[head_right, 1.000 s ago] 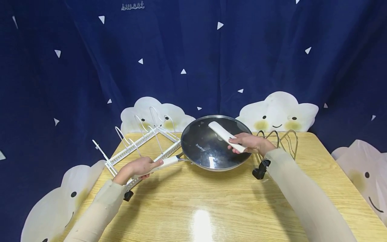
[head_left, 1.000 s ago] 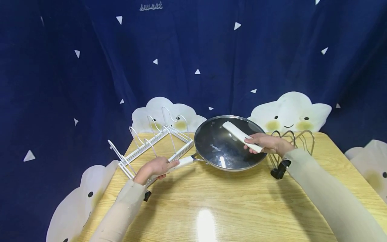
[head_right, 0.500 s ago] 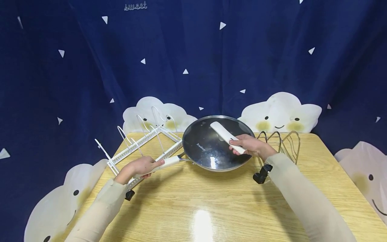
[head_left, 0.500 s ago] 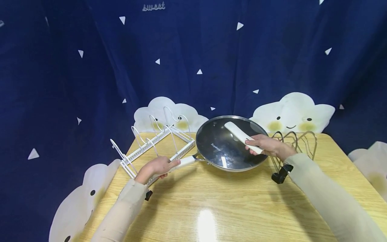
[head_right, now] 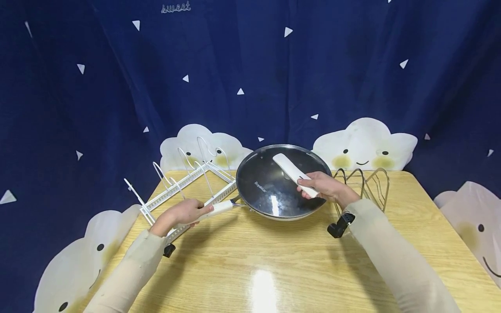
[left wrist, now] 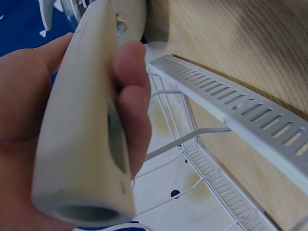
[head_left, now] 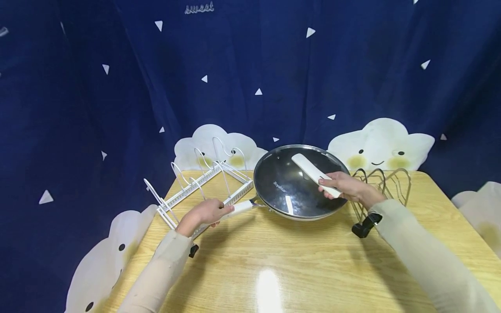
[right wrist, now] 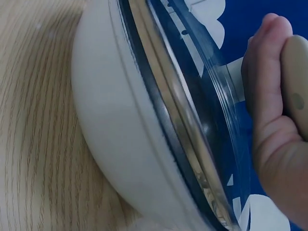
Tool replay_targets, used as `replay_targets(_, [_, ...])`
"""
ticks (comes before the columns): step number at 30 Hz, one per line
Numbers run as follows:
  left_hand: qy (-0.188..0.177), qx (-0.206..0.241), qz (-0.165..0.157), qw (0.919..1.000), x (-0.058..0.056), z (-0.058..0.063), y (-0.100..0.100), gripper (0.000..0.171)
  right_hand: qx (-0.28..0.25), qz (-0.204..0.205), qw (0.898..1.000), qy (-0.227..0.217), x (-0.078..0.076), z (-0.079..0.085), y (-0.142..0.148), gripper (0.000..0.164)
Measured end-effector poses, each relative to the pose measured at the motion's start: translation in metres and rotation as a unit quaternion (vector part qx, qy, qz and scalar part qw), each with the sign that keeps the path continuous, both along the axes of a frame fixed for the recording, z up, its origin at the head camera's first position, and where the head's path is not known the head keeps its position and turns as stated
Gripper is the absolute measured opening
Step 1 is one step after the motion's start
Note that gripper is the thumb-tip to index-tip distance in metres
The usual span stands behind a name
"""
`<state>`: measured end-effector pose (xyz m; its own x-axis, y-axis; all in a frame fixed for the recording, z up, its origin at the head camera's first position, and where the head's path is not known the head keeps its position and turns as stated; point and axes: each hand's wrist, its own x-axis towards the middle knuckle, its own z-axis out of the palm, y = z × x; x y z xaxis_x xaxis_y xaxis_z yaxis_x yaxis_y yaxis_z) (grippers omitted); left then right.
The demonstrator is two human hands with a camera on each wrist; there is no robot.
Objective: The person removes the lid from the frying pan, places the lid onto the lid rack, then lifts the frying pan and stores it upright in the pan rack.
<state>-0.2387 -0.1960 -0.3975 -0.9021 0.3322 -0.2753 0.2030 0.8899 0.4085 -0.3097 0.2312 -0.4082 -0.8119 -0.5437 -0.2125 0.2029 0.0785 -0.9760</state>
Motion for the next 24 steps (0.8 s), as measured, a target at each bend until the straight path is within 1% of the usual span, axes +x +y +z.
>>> replay_targets(3, [0.017,-0.016,0.001,0.9997,0.0,0.003,0.001,0.042,-0.002,-0.004,1.0,0.002,0.003,0.004,-0.001,0.018])
replay_targets(8, [0.074,-0.057,-0.001,0.9956,-0.002,0.013,0.008,0.035,-0.005,-0.007,1.0,0.008,0.008,0.01,-0.001,0.017])
replay_targets(12, [0.115,-0.063,0.006,0.9914,-0.004,0.023,0.016,0.031,0.0,-0.004,1.0,0.019,0.014,0.017,-0.002,0.018])
replay_targets(15, [0.139,-0.063,0.003,0.9882,-0.004,0.031,0.023,0.033,0.007,-0.007,1.0,0.027,0.019,0.021,-0.003,0.02])
replay_targets(19, [0.155,-0.071,-0.004,0.9853,-0.002,0.039,0.032,0.035,0.015,-0.01,0.999,0.038,0.027,0.027,-0.006,0.024])
replay_targets(24, [0.153,-0.074,-0.003,0.9855,0.0,0.047,0.041,0.035,0.017,-0.01,0.999,0.05,0.038,0.035,-0.009,0.025])
